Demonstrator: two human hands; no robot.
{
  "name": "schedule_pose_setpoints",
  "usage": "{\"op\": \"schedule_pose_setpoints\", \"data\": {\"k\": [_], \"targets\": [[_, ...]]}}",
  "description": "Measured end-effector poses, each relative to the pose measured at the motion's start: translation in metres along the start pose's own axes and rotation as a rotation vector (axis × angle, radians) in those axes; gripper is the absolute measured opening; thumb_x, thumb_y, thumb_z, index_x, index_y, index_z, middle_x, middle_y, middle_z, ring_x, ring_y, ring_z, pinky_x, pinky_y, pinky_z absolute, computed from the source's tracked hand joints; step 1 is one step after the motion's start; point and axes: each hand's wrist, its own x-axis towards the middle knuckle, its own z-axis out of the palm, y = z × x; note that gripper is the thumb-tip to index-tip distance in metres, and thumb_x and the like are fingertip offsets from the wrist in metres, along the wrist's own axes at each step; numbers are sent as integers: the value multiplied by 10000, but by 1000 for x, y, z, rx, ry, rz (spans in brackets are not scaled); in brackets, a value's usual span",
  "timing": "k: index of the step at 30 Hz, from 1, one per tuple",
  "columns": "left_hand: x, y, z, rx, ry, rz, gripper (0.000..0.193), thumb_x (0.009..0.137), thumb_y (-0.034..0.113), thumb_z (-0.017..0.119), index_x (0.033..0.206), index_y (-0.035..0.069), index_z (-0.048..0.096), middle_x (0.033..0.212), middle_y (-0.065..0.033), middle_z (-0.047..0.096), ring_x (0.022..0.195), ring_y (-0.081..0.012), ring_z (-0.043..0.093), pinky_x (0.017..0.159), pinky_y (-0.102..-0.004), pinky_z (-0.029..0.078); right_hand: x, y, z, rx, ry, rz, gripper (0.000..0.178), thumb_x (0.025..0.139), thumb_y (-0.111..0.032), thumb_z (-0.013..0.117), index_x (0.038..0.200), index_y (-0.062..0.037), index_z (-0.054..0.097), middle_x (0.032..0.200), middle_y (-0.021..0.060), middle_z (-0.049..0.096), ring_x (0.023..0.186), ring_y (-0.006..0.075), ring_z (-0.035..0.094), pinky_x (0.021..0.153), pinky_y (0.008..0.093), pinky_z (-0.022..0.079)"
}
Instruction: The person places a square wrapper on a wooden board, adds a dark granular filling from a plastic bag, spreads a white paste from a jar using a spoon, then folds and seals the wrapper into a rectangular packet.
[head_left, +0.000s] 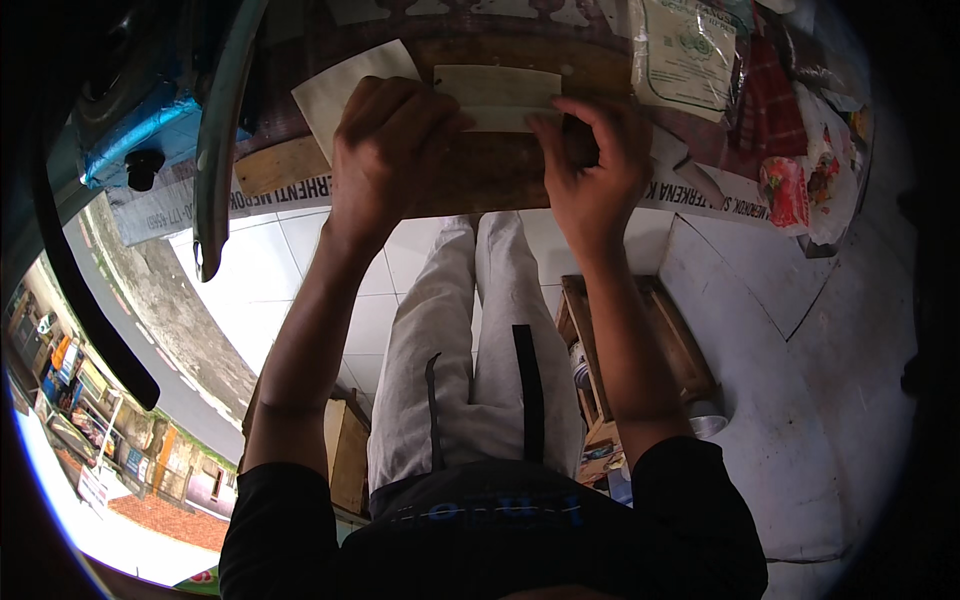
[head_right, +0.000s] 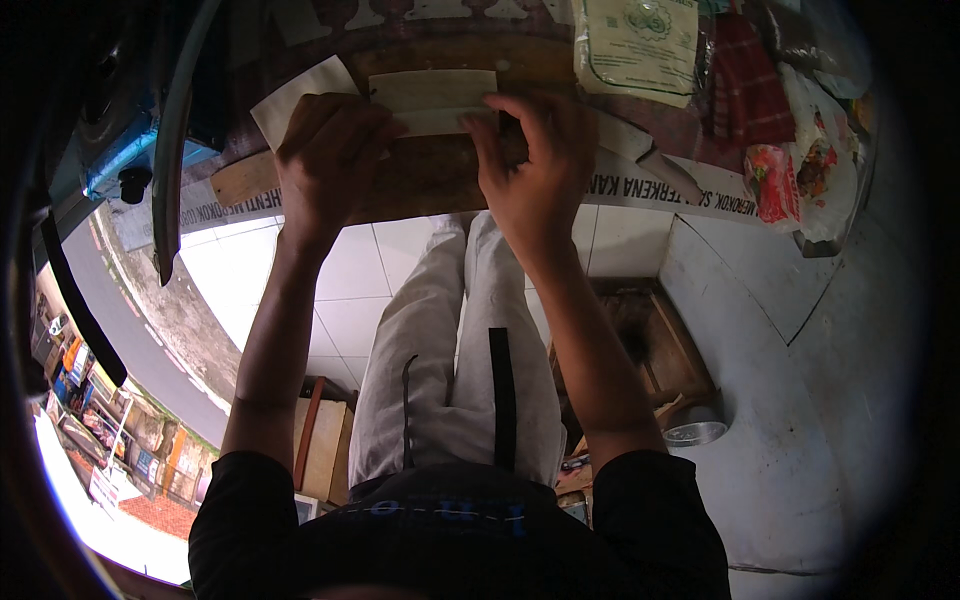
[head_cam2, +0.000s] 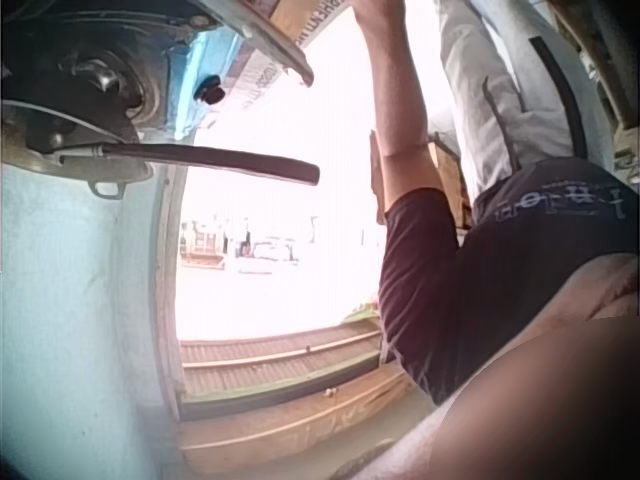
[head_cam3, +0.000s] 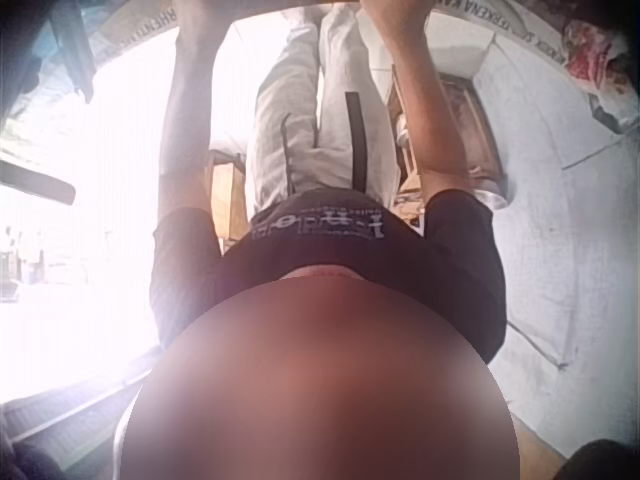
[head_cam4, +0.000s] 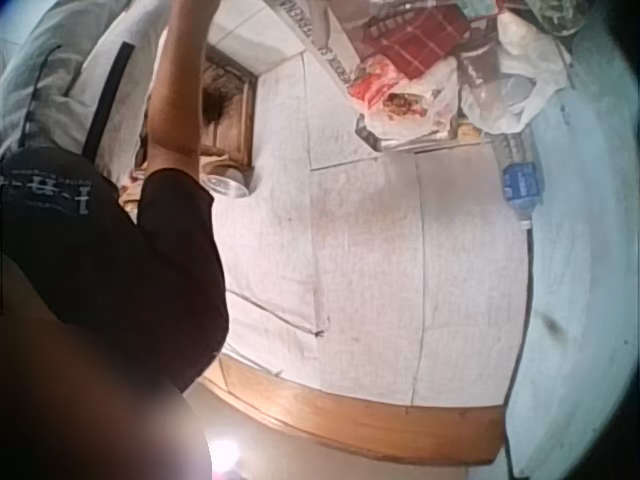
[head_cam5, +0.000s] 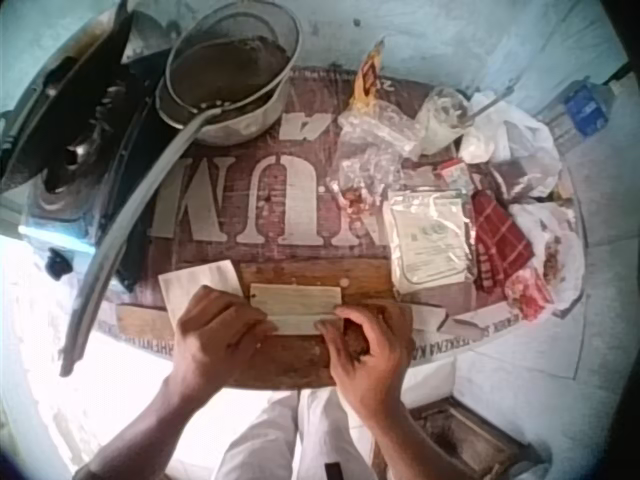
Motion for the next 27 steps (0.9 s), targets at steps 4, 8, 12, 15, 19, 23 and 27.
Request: {"op": "schedule_pose_setpoints", "data": {"k": [4, 8, 12, 15, 19, 23, 27], "targets": [[-1, -1, 0, 9, -3, -3, 148, 714, 80, 844, 818, 79, 738, 861, -37, 703, 823, -226, 647, 705, -361, 559, 2, -1, -1, 8, 9, 8, 244, 752, -114, 889, 953, -104, 750, 896, 29, 666, 848, 230, 616, 751, 349, 480], [-3, -1, 1, 6, -1, -28, 155, 708, 86, 850, 828, 82, 752, 867, -37, 696, 830, -225, 647, 687, -355, 559, 2, 0, -1, 7, 21, 7, 244, 746, -111, 894, 951, -100, 763, 899, 30, 661, 834, 221, 621, 727, 348, 485], [-2, 0, -2, 41, -26, -7, 231, 690, 101, 862, 901, 90, 768, 956, -49, 700, 885, -233, 656, 736, -373, 564, 0, 0, -1, -17, 16, 8, 254, 744, -114, 897, 972, -120, 788, 930, 30, 657, 836, 209, 621, 701, 353, 484], [-5, 16, -3, 63, 1, 43, 313, 693, 138, 858, 987, 91, 764, 1064, -66, 695, 977, -250, 664, 814, -398, 559, -3, -1, -2, -79, 5, 11, 276, 739, -89, 886, 996, -137, 797, 955, 31, 657, 856, 213, 633, 717, 357, 504], [-4, 42, 19, 15, -128, 171, 422, 750, 129, 731, 1155, 12, 714, 1222, -140, 665, 1202, -304, 641, 1003, -403, 548, -3, -1, 0, -25, 33, 8, 273, 752, -57, 841, 1007, -134, 782, 967, 47, 648, 892, 245, 636, 766, 367, 520], [-5, 48, 30, 0, -109, 149, 418, 781, 111, 716, 1172, -36, 694, 1246, -165, 660, 1206, -319, 642, 996, -410, 552, -3, 0, -4, 20, 4, 2, 274, 769, -52, 803, 1028, -125, 756, 985, 67, 631, 930, 276, 616, 808, 395, 507], [-9, 46, 32, -15, -113, 142, 411, 793, 73, 740, 1187, -36, 698, 1259, -182, 665, 1200, -333, 650, 982, -423, 560, -7, 0, -12, 96, -38, 8, 315, 798, -26, 746, 1104, -101, 742, 1000, 81, 636, 931, 286, 609, 807, 396, 505]]}}
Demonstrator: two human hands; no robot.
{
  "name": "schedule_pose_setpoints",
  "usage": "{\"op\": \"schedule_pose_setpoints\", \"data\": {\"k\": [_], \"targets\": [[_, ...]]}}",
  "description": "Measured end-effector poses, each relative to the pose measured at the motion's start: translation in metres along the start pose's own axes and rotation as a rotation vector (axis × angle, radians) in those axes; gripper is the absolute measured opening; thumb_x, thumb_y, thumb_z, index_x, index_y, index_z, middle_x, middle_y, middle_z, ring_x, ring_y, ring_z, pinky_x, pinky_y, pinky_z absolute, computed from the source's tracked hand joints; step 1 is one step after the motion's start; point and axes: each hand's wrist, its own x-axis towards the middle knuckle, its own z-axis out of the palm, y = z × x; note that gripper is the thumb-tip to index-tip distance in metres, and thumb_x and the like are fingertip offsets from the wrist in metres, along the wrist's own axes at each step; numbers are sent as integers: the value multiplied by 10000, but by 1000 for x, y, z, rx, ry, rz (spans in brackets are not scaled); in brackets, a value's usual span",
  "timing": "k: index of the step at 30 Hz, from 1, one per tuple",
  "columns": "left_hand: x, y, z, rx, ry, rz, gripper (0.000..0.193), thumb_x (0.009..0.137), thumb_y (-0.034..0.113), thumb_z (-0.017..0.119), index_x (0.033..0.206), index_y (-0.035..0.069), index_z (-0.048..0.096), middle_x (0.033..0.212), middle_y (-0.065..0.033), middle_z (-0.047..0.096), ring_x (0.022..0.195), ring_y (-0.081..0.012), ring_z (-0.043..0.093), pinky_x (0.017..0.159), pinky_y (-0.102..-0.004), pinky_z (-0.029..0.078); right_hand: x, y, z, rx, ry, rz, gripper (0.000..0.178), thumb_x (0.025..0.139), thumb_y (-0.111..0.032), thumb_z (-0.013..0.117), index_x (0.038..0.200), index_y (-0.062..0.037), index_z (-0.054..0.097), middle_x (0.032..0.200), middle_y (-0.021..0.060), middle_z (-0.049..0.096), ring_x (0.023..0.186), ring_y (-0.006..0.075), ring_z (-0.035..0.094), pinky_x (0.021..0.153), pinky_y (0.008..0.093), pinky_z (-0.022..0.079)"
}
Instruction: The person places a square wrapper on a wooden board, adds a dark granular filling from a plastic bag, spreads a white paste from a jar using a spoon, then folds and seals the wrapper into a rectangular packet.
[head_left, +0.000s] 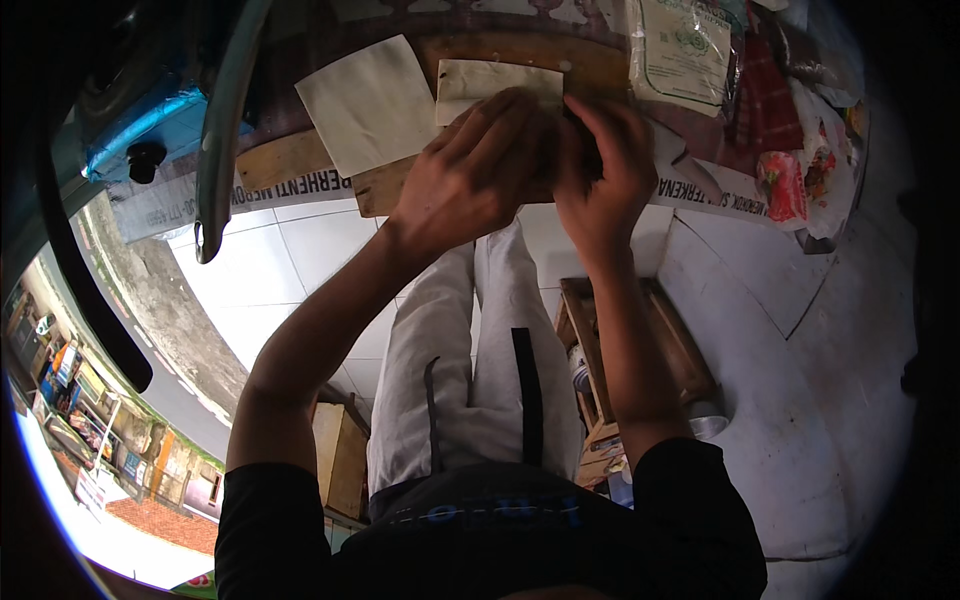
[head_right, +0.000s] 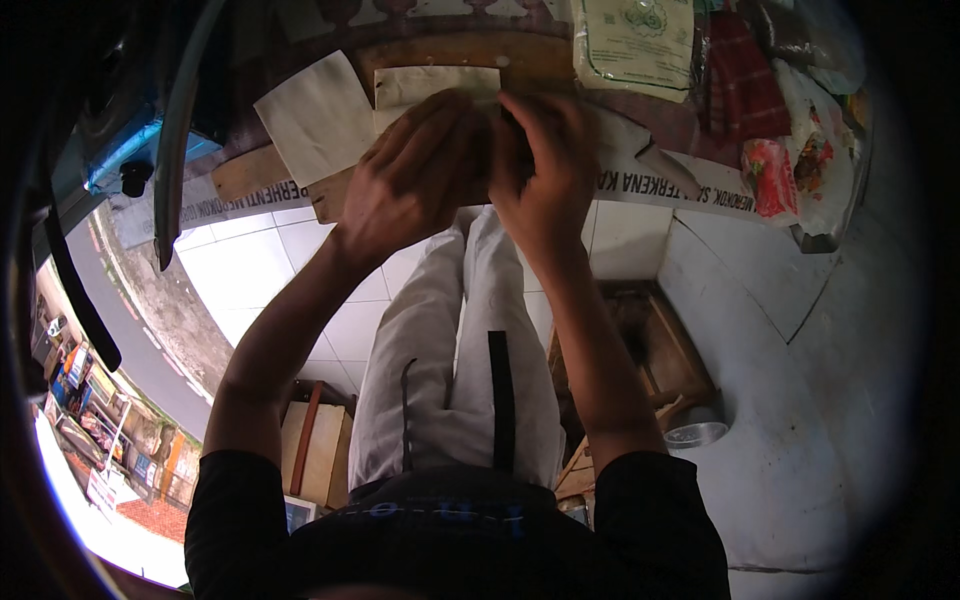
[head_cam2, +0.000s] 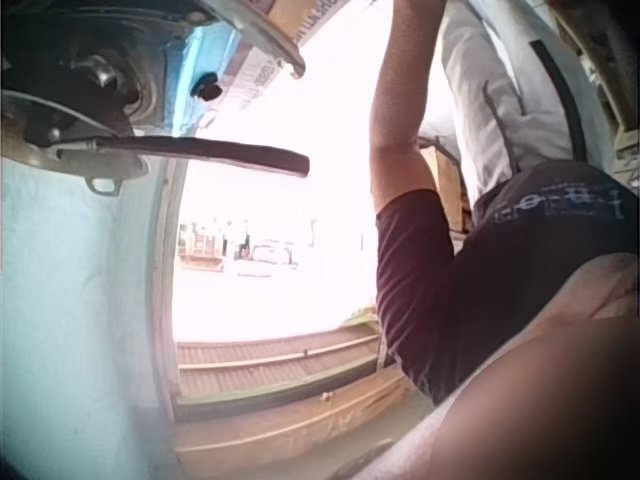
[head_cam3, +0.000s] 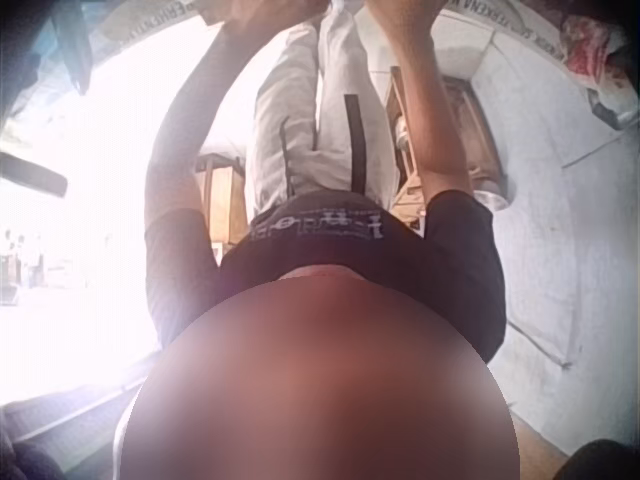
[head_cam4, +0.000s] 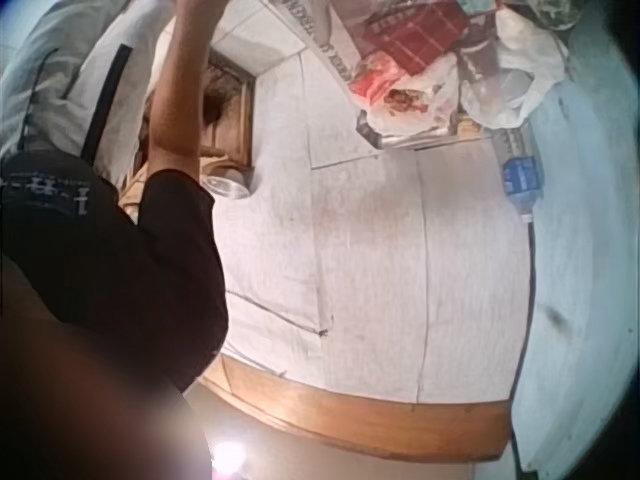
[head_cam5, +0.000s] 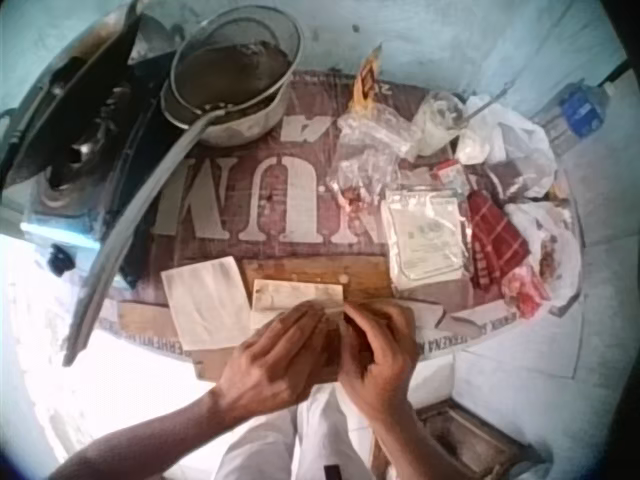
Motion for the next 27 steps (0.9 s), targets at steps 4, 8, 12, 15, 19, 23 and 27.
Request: {"op": "schedule_pose_setpoints", "data": {"k": [4, 8, 12, 15, 19, 23, 27], "targets": [[0, -4, 3, 33, 12, 22, 432, 790, 92, 751, 1202, -28, 699, 1262, -172, 666, 1200, -326, 644, 985, -415, 557, -11, -3, -7, -217, -87, -118, 411, 757, -48, 721, 1167, -81, 726, 1062, 94, 618, 945, 311, 591, 840, 428, 487], [-2, -5, 3, 66, 13, 41, 436, 787, 88, 751, 1207, -20, 703, 1267, -152, 670, 1213, -324, 630, 994, -416, 546, -19, -7, -4, -261, -150, -83, 500, 691, -76, 711, 1191, -81, 719, 1153, 105, 587, 1027, 339, 565, 911, 481, 451], [-6, -5, -1, 90, 40, 45, 413, 770, 118, 724, 1174, 30, 723, 1276, -102, 664, 1197, -286, 622, 1003, -407, 506, -23, -14, -1, -261, -159, -30, 567, 692, -66, 715, 1258, -84, 681, 1185, 115, 576, 1073, 343, 553, 930, 481, 446], [-17, -5, -12, 109, 38, -12, 407, 747, 120, 762, 1153, 102, 751, 1273, -62, 673, 1179, -271, 618, 979, -393, 486, -23, -15, -6, -245, -182, 0, 629, 694, -52, 720, 1316, -92, 642, 1205, 123, 567, 1095, 340, 551, 936, 482, 444], [-34, -7, -26, 222, 13, -133, 411, 805, 188, 787, 1212, 162, 732, 1305, -25, 642, 1195, -269, 560, 1000, -421, 380, -24, -14, -8, -187, -182, 6, 649, 719, -25, 718, 1355, -103, 613, 1217, 124, 563, 1112, 337, 552, 939, 482, 445], [-43, -8, -29, 331, -25, -250, 496, 845, 308, 749, 1320, 187, 668, 1329, -16, 562, 1217, -269, 471, 1010, -477, 308, -26, -11, -4, -202, -161, -16, 594, 767, -33, 712, 1350, -106, 621, 1212, 120, 563, 1114, 336, 550, 935, 479, 446], [-44, -6, -29, 360, -49, -304, 519, 880, 329, 733, 1366, 176, 639, 1322, -31, 521, 1222, -305, 422, 1004, -495, 303, -30, -11, -1, -237, -136, -29, 550, 802, -61, 707, 1345, -106, 630, 1216, 115, 556, 1115, 336, 549, 934, 481, 445]]}}
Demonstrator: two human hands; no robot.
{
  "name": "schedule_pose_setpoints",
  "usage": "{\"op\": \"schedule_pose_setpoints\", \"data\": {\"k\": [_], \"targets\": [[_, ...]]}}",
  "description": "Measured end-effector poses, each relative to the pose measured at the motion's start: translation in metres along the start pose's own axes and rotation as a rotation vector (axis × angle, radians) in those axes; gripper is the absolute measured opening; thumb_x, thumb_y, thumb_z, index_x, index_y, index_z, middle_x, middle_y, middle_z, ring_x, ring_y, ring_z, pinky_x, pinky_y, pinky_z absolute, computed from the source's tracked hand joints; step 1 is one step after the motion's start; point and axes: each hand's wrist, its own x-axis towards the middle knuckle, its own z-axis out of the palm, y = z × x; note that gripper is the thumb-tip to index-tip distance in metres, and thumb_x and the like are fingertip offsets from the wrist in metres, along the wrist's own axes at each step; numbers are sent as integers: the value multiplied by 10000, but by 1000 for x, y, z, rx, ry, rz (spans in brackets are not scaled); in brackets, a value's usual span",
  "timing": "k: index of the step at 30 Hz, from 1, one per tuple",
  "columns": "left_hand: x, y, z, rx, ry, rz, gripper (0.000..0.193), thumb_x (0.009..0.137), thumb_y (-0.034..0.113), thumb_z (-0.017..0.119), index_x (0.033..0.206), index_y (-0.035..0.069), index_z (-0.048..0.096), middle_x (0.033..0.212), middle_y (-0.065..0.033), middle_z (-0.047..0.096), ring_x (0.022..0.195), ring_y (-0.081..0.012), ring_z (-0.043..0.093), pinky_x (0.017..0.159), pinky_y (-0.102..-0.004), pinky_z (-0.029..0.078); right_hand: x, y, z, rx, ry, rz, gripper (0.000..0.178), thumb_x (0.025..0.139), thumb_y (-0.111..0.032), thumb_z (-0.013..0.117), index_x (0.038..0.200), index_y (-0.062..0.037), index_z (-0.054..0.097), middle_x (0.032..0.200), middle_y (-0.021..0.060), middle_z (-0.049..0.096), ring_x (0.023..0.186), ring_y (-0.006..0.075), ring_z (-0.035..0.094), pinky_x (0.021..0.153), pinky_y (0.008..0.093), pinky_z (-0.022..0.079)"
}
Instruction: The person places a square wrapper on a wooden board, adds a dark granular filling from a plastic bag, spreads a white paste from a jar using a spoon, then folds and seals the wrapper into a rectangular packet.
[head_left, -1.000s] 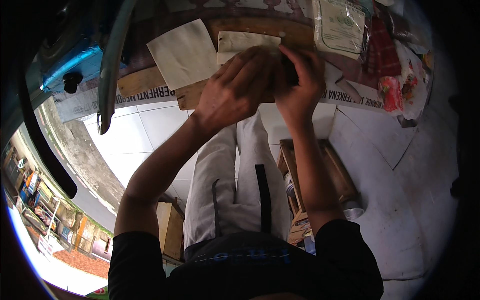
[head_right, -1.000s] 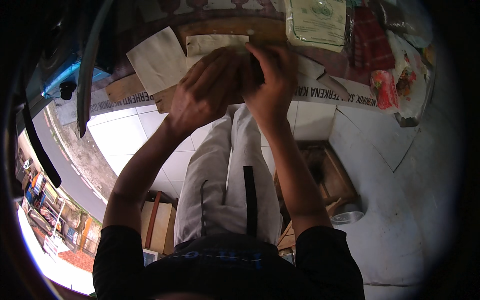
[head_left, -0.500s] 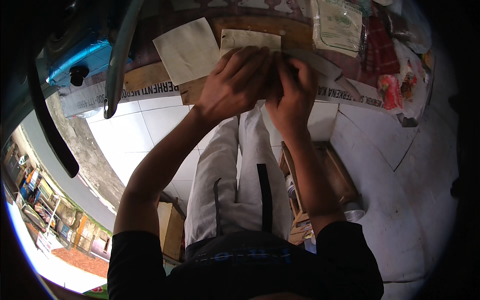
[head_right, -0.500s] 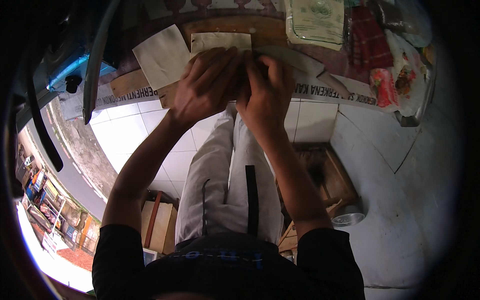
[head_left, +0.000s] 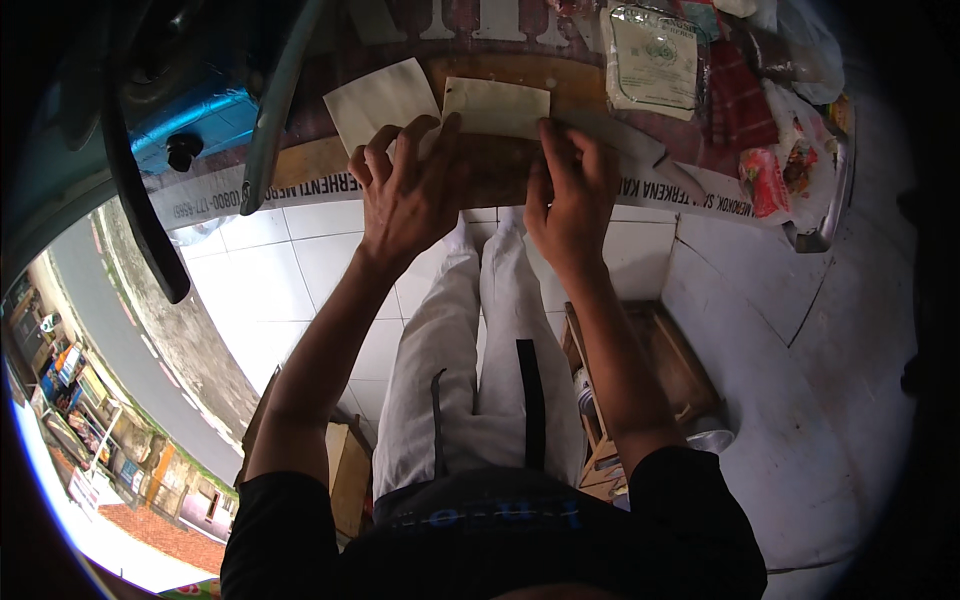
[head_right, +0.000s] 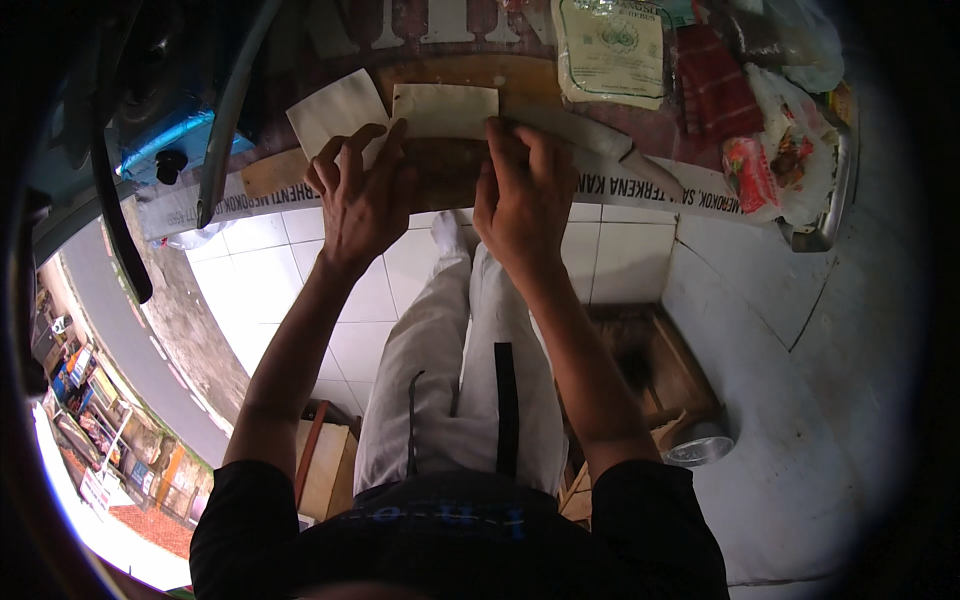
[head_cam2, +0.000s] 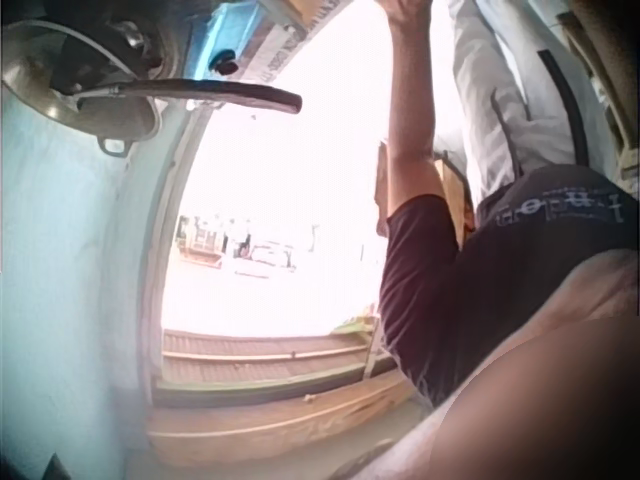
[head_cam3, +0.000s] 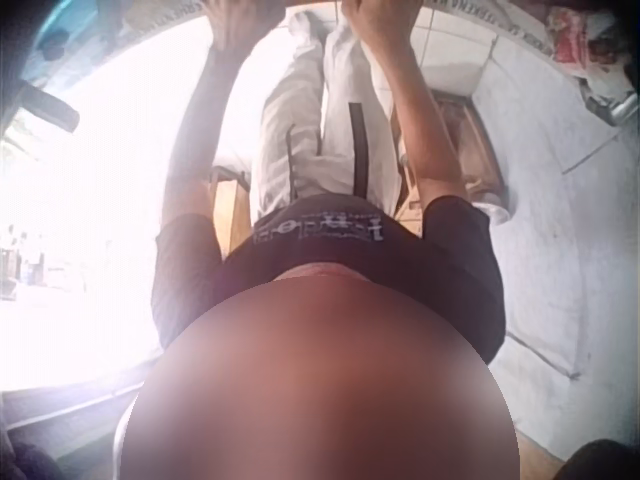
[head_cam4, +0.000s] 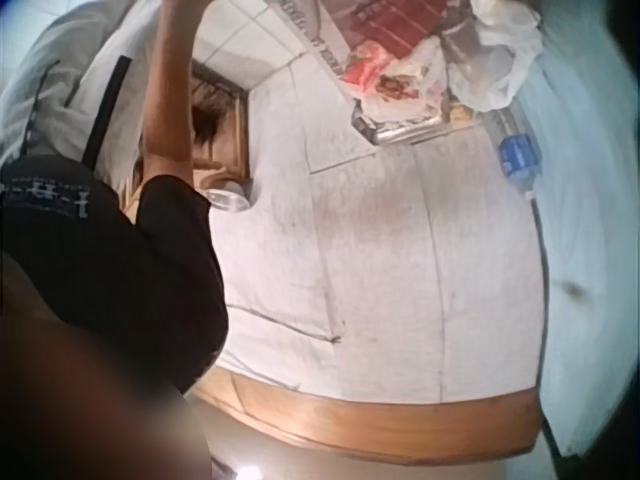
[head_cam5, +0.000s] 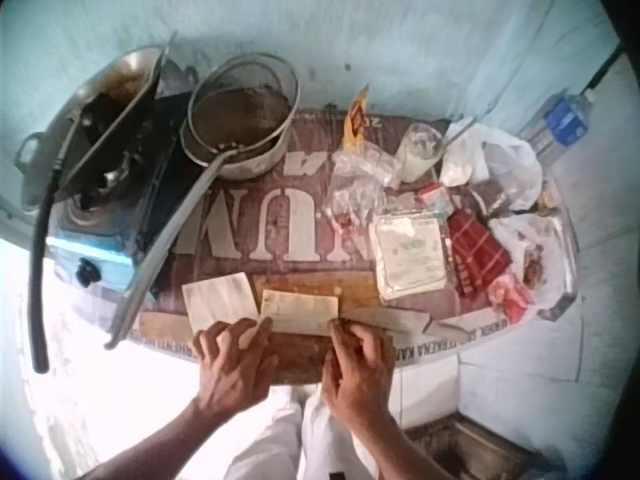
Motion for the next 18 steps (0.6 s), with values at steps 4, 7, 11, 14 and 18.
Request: {"op": "schedule_pose_setpoints", "data": {"k": [4, 7, 11, 14, 18], "targets": [[2, 1, 0, -14, -33, -21, 517, 884, 314, 731, 1373, 171, 640, 1344, -49, 519, 1234, -318, 409, 1023, -498, 287, -2, -1, 2, -14, 30, -16, 514, 826, -80, 702, 1336, -97, 640, 1229, 113, 549, 1119, 337, 547, 933, 492, 440], [3, 1, 1, -67, -39, -44, 506, 893, 281, 728, 1379, 165, 650, 1382, -71, 506, 1255, -340, 384, 1054, -498, 266, -3, -1, 1, -20, 41, -26, 500, 835, -90, 699, 1332, -89, 643, 1223, 113, 554, 1117, 336, 549, 934, 500, 437], [4, 1, -1, -72, 12, -84, 443, 873, 286, 743, 1304, 196, 704, 1360, -70, 520, 1266, -338, 391, 1045, -507, 279, -1, -3, -1, 17, 34, 4, 508, 828, -98, 700, 1332, -86, 643, 1224, 126, 567, 1125, 341, 559, 937, 498, 438], [6, 2, -2, -110, 40, -141, 388, 867, 265, 743, 1252, 221, 738, 1361, -77, 522, 1287, -345, 388, 1055, -516, 280, 0, -8, -4, 2, 40, 23, 465, 852, -114, 696, 1312, -88, 639, 1206, 135, 568, 1112, 344, 559, 930, 494, 441], [11, 1, -4, -164, 40, -194, 369, 869, 223, 731, 1237, 245, 744, 1377, -92, 507, 1315, -361, 375, 1081, -524, 269, 6, -9, -6, 138, 85, 103, 438, 850, -121, 719, 1275, -75, 625, 1155, 159, 578, 1083, 368, 566, 910, 508, 451]]}}
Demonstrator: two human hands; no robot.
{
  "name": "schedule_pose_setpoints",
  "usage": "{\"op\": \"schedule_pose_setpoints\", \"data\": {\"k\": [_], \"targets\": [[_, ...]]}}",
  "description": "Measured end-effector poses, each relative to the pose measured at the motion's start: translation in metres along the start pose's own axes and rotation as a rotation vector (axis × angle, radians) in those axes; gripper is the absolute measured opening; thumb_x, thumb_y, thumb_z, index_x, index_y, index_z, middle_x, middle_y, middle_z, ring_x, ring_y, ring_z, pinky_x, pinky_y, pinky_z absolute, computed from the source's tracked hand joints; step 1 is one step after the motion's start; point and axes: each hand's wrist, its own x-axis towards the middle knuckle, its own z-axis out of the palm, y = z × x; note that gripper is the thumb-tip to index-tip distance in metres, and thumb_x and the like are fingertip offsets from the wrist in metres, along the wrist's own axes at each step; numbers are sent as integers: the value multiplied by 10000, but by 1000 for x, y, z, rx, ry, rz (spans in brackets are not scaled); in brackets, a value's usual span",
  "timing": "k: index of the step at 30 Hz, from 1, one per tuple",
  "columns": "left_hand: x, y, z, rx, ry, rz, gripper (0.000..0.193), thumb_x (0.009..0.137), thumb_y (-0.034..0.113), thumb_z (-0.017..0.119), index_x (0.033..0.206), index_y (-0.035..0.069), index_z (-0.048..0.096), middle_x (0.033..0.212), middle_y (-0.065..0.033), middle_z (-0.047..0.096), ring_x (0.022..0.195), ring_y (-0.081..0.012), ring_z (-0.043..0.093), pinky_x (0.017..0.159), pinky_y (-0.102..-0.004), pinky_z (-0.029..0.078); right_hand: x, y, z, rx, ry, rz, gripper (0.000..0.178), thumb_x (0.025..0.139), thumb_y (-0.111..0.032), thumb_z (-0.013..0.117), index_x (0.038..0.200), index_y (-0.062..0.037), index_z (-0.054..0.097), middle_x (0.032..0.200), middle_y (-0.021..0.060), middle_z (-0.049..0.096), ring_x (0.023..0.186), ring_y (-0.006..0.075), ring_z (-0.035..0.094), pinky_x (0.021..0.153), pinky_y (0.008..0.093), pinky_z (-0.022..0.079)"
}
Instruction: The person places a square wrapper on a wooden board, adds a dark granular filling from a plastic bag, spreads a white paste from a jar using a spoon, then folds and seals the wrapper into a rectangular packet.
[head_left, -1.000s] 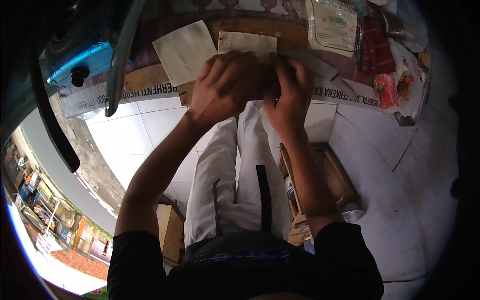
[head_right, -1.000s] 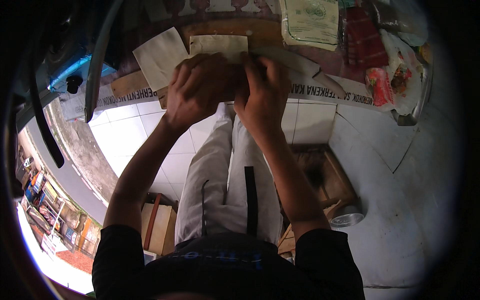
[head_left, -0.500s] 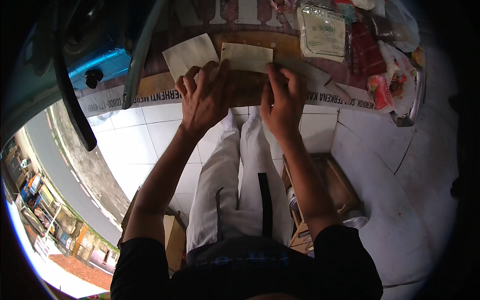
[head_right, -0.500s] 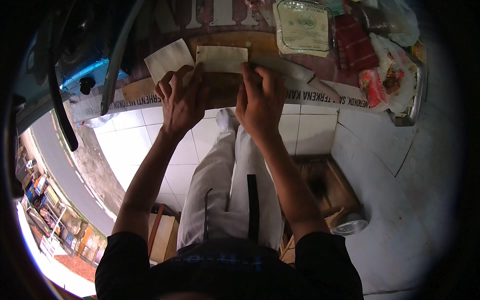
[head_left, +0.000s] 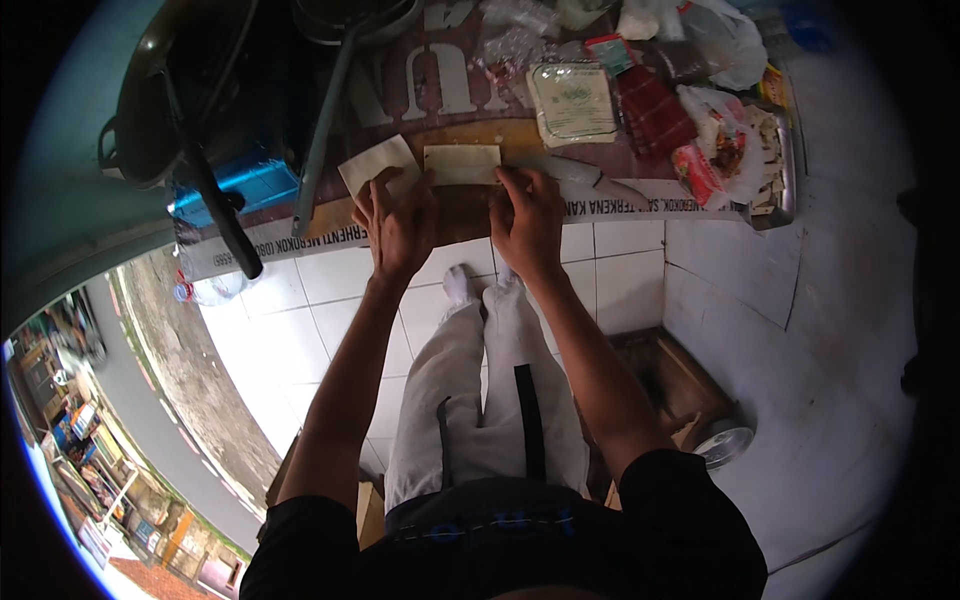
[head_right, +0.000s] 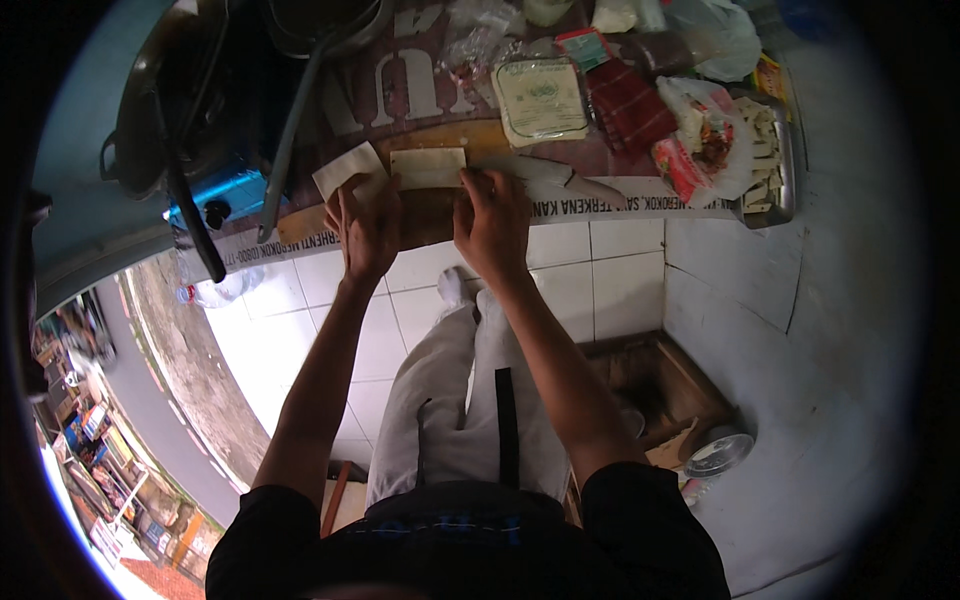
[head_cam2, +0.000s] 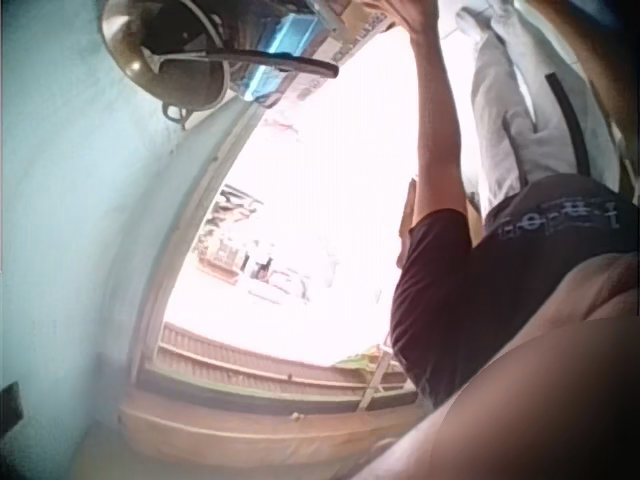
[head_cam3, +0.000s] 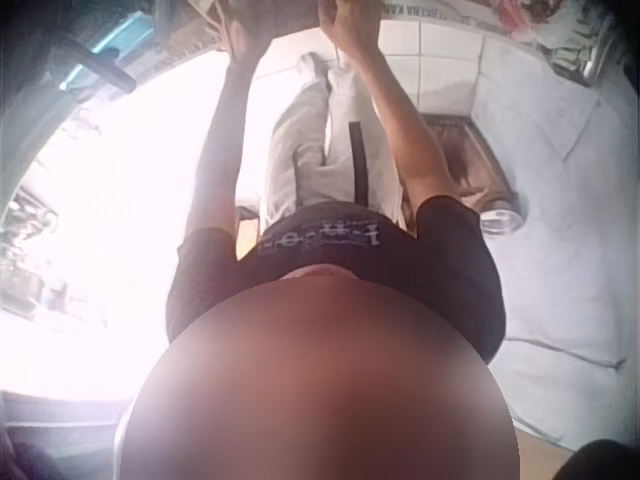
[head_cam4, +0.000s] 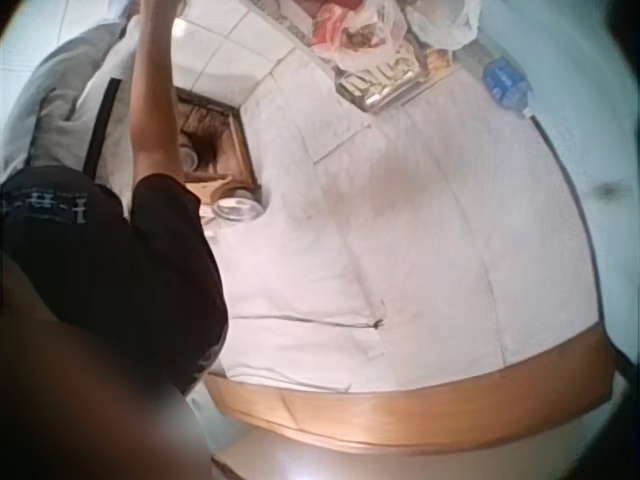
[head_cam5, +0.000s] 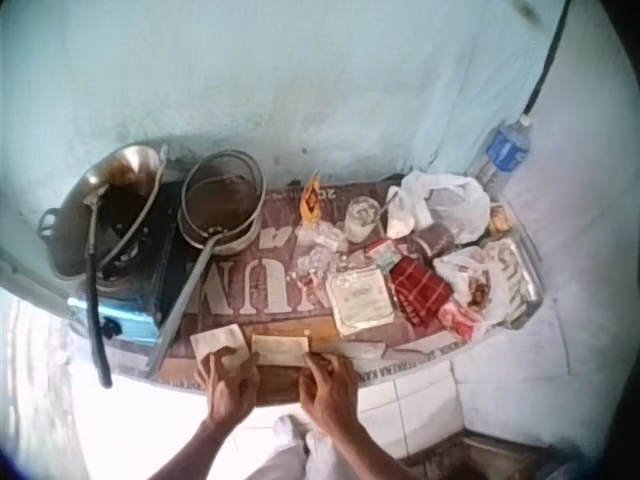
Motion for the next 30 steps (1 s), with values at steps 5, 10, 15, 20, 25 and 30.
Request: {"op": "schedule_pose_setpoints", "data": {"k": [5, 10, 15, 20, 25, 30], "targets": [[2, 12, -5, 66, -8, 45, 430, 866, 142, 690, 1291, 205, 698, 1382, -102, 495, 1314, -356, 402, 1069, -526, 307, 3, -6, 3, 216, 97, 305, 460, 877, -114, 738, 1288, 26, 589, 1055, 182, 702, 942, 328, 687, 844, 441, 547], [8, 25, -6, 32, -72, 291, 513, 820, 89, 709, 1329, 109, 647, 1292, -87, 587, 1230, -306, 528, 1026, -498, 380, 2, -17, 3, 374, 106, 505, 434, 885, -87, 714, 1280, 44, 592, 1083, 202, 713, 965, 346, 710, 841, 430, 562], [24, 13, 1, 79, -84, 451, 472, 791, 216, 774, 1251, 155, 684, 1209, -16, 636, 1196, -257, 553, 996, -482, 389, 4, -15, -4, 31, 87, 38, 481, 794, 4, 700, 1269, -36, 627, 1161, 166, 637, 1066, 375, 608, 928, 471, 498], [35, -2, 10, -21, -78, 472, 368, 785, 265, 761, 1142, 183, 725, 1175, 5, 656, 1179, -253, 554, 973, -476, 387, 10, -4, -2, -49, 14, -136, 478, 774, -5, 720, 1236, -112, 672, 1172, 95, 636, 1037, 346, 577, 920, 463, 480], [49, -6, 9, 18, -2, 595, 382, 721, 314, 801, 1062, 153, 740, 1125, 16, 694, 1105, -226, 594, 919, -447, 385, 23, 5, 11, -148, -7, -256, 334, 773, -100, 790, 1099, -157, 742, 1168, -18, 653, 1040, 268, 570, 870, 413, 456], [49, -2, 0, -80, -49, 626, 414, 704, 260, 815, 1084, 109, 751, 1046, -10, 740, 1027, -212, 644, 921, -426, 414, 32, 11, 12, -142, -28, -351, 273, 773, -136, 792, 1040, -160, 740, 1137, -47, 641, 1048, 245, 565, 876, 411, 470]]}}
